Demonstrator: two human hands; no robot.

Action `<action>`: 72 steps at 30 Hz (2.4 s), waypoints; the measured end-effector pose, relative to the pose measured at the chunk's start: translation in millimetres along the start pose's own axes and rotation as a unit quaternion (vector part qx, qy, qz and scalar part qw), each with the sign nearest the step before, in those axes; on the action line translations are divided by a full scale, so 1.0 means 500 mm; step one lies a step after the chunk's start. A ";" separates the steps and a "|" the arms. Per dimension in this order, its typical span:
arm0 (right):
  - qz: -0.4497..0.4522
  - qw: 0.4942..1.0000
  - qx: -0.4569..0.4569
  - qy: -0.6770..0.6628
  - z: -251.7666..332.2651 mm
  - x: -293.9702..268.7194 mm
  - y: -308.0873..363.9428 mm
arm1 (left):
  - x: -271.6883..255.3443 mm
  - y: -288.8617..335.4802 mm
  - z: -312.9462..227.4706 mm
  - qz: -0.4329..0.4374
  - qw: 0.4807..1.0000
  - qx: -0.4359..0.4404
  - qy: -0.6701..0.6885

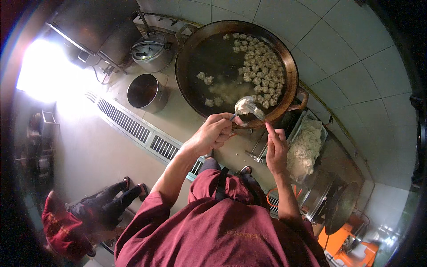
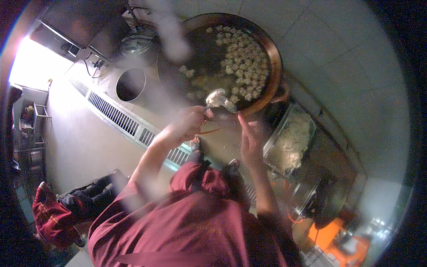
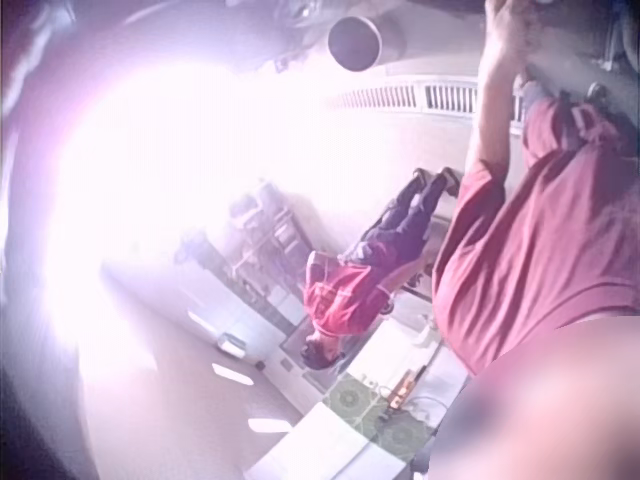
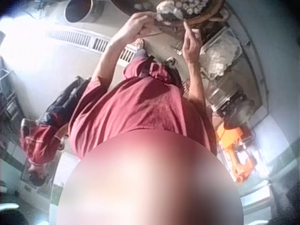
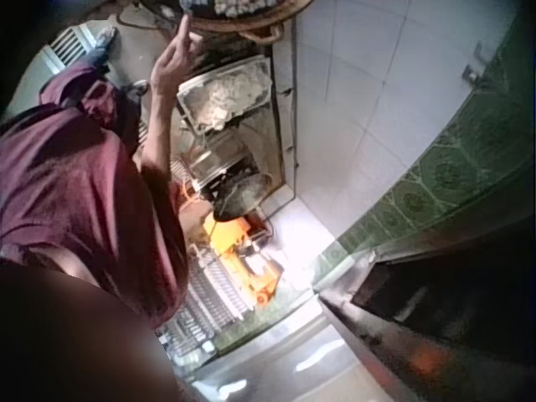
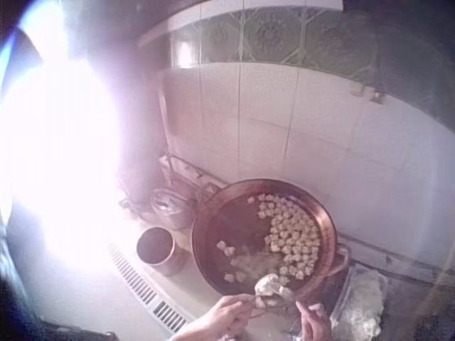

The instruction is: The person scoops dough from a tray and forms small balls, dropping them into a large pot of hot oil to cook. The person uses two spoons to shape and release the dough into the oil.

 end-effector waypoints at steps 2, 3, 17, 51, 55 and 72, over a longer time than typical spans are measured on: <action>-0.010 1.000 0.000 0.011 0.012 0.016 -0.016 | -0.037 -0.021 -0.019 0.014 0.999 -0.004 0.034; -0.021 1.000 0.007 0.009 0.018 0.023 -0.024 | -0.052 -0.024 -0.024 0.025 0.999 -0.011 0.039; 0.024 0.989 -0.022 0.146 -0.001 0.086 -0.120 | -0.219 -0.181 -0.010 0.053 0.926 0.133 -0.349; -0.244 0.837 0.441 0.212 -0.383 -0.217 0.524 | -0.403 -0.095 -0.014 -0.279 0.858 0.193 -0.387; -0.131 0.794 0.518 0.290 -0.553 -0.297 0.815 | -0.194 -0.032 0.021 -0.270 0.904 0.126 -0.305; 0.043 0.860 0.490 0.138 -0.987 -0.293 1.000 | 0.398 -0.051 0.342 -0.258 0.895 -0.128 -0.340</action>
Point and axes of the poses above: each hand's wrist, its own y-axis away from the middle knuckle, its own x-axis out of the palm, z = x × y, the point moved 2 cm from there along -y, towards the middle knuckle, and after that the axes turned 3 degrees about -y, right-handed, at the moved point
